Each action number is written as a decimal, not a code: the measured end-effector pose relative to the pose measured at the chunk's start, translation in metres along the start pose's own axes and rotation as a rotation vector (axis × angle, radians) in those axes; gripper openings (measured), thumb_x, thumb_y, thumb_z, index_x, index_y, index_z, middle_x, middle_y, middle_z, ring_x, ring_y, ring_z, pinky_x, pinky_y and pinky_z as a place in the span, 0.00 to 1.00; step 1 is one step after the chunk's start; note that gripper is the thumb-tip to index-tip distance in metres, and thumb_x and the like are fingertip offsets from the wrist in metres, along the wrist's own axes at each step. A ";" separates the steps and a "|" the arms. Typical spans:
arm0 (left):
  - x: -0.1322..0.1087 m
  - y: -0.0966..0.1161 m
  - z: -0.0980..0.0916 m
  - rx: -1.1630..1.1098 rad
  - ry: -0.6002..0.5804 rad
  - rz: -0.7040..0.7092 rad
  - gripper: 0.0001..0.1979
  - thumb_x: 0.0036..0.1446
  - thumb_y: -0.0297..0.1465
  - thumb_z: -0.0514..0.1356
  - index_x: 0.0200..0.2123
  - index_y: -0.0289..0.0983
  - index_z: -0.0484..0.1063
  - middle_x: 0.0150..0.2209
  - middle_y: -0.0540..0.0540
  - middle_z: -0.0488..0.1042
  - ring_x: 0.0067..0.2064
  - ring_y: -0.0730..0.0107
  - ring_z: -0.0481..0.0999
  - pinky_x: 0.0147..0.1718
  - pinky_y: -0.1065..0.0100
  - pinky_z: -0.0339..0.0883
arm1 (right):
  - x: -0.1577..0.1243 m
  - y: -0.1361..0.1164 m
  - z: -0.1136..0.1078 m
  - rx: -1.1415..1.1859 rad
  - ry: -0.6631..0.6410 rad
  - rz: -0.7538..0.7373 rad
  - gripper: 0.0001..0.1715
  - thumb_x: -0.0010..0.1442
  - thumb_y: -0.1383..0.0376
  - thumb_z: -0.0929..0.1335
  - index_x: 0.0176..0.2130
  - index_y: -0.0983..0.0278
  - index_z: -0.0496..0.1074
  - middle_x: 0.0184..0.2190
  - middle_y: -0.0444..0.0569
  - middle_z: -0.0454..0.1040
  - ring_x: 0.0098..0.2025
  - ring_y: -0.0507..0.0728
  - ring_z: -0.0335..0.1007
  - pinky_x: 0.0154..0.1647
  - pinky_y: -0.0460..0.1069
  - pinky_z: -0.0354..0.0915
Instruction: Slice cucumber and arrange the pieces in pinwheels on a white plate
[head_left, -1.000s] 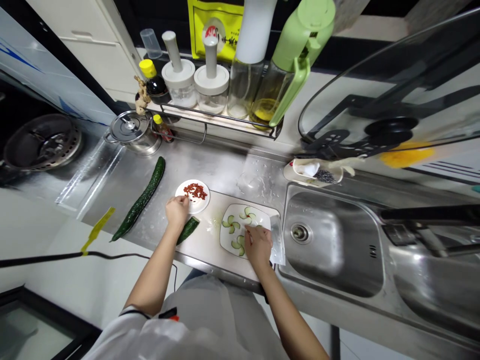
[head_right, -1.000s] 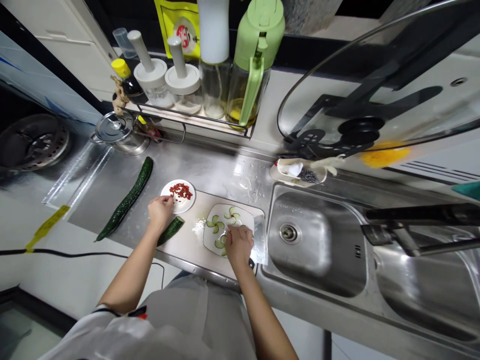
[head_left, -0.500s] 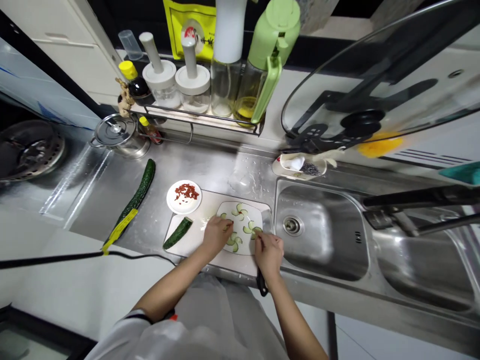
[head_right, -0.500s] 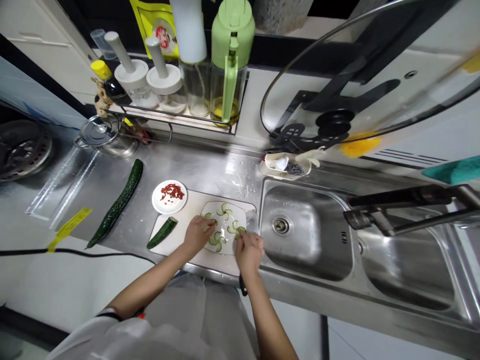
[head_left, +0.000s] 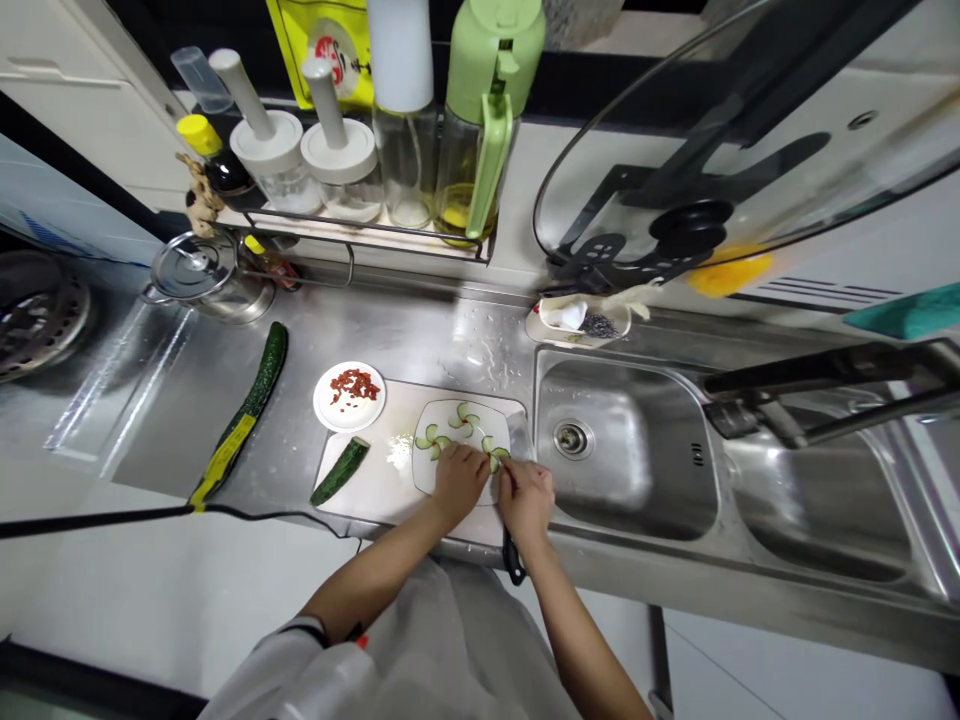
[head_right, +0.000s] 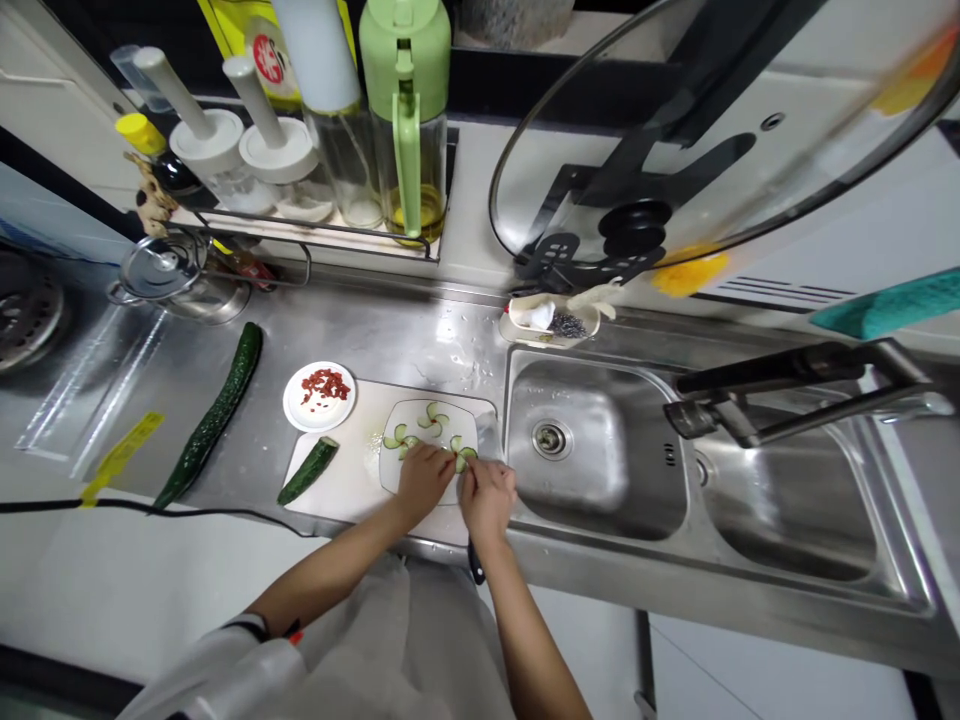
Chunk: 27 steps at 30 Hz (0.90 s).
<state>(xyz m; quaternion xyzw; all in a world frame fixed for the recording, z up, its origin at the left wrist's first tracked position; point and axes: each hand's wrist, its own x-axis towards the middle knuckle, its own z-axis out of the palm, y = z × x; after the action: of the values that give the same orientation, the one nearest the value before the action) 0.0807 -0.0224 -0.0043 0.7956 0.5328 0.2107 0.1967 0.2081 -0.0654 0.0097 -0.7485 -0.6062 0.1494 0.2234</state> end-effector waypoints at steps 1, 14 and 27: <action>0.000 0.000 0.001 0.004 -0.005 -0.002 0.11 0.61 0.31 0.54 0.29 0.38 0.73 0.27 0.45 0.71 0.35 0.65 0.68 0.39 0.61 0.60 | 0.001 -0.001 0.000 0.003 -0.007 -0.007 0.16 0.61 0.65 0.60 0.42 0.63 0.75 0.36 0.50 0.75 0.42 0.57 0.62 0.43 0.51 0.53; -0.001 0.000 0.011 0.015 -0.040 -0.010 0.10 0.60 0.32 0.55 0.30 0.38 0.73 0.29 0.45 0.73 0.36 0.65 0.68 0.40 0.61 0.59 | 0.006 0.000 0.003 -0.005 -0.059 -0.019 0.16 0.60 0.65 0.61 0.42 0.62 0.75 0.36 0.48 0.75 0.40 0.56 0.60 0.41 0.50 0.51; -0.001 -0.001 0.009 0.010 -0.051 -0.043 0.08 0.59 0.32 0.56 0.32 0.39 0.74 0.29 0.45 0.73 0.36 0.64 0.68 0.40 0.60 0.59 | 0.009 -0.004 0.003 -0.084 -0.078 -0.001 0.16 0.60 0.64 0.61 0.43 0.59 0.75 0.35 0.48 0.74 0.42 0.58 0.56 0.35 0.50 0.48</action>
<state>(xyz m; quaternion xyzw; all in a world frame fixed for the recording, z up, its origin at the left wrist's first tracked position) 0.0846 -0.0233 -0.0125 0.7900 0.5458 0.1832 0.2108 0.2054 -0.0558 0.0092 -0.7507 -0.6205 0.1526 0.1679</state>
